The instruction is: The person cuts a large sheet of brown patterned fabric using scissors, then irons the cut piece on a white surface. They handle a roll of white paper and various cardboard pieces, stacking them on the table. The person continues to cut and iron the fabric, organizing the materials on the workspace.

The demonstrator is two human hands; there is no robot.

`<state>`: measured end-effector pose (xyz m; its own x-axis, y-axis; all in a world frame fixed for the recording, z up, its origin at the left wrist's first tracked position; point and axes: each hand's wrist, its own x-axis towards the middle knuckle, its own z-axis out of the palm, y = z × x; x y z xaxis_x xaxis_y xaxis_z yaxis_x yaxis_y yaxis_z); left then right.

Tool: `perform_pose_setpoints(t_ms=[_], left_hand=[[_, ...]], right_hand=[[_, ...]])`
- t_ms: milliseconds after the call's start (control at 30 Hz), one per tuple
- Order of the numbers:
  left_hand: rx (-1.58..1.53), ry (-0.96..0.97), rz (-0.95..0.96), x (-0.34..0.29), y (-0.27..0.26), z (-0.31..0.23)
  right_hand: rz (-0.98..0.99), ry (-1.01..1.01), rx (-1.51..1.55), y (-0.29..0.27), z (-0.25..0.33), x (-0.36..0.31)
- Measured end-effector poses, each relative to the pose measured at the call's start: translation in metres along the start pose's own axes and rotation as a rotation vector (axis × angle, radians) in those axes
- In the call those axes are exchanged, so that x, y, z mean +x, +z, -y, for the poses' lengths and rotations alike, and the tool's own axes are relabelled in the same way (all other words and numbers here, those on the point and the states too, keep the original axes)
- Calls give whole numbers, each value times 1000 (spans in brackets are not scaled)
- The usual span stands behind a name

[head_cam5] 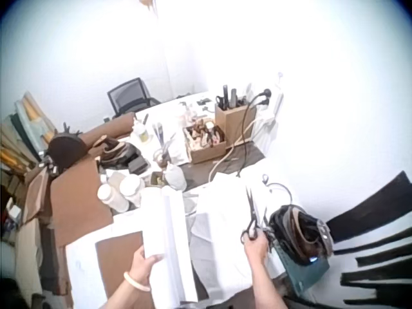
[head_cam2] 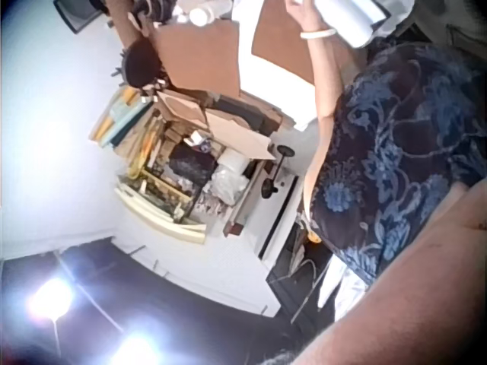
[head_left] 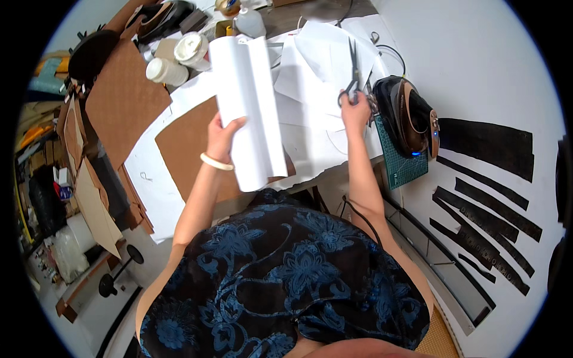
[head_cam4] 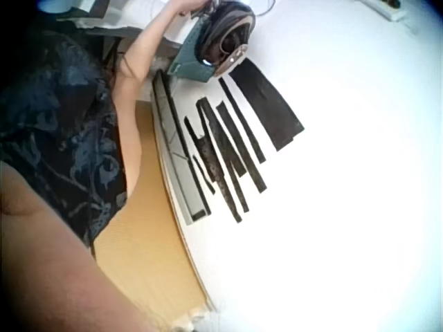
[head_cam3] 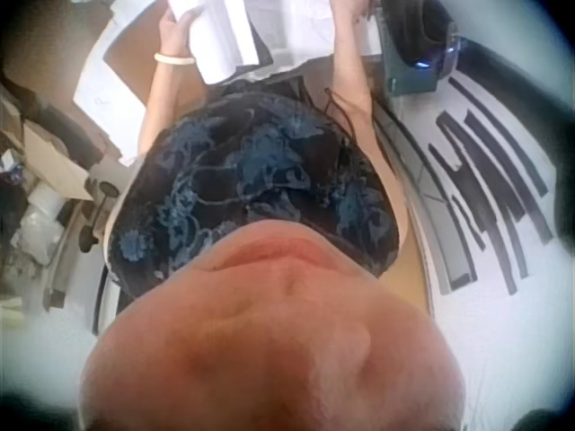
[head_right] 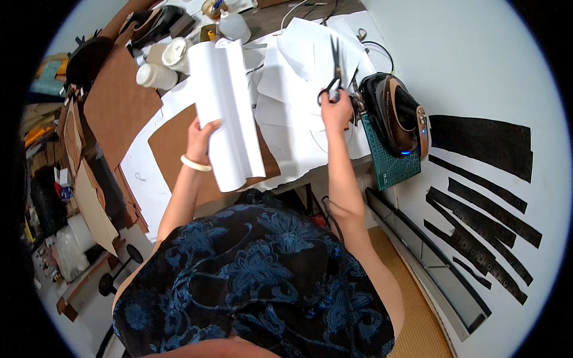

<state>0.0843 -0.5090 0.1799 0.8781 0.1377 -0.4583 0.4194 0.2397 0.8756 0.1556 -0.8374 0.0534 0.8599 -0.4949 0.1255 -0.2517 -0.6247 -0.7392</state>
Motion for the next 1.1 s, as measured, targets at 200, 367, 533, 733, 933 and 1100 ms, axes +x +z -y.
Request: perform_pose_setpoints(t_ms=[200, 367, 533, 733, 933, 1100], left_hand=[[-32, -28, -299, -61, -120, 14], [-198, -138, -445, -101, -194, 35], [-464, -166, -503, -132, -247, 61], [-561, -126, -564, -160, -327, 106], [-412, -21, -600, -163, -381, 128], [-628, -19, -325, -174, -396, 121]], right_hand=[[14, -20, -169, 8, 2, 9], [129, -75, -70, 46, 34, -34], [262, -154, 19, 52, 28, -111], [401, -356, -167, 16, -24, -169], [276, -384, -564, 10, -33, -180], [283, -661, -199, 38, 112, -224]])
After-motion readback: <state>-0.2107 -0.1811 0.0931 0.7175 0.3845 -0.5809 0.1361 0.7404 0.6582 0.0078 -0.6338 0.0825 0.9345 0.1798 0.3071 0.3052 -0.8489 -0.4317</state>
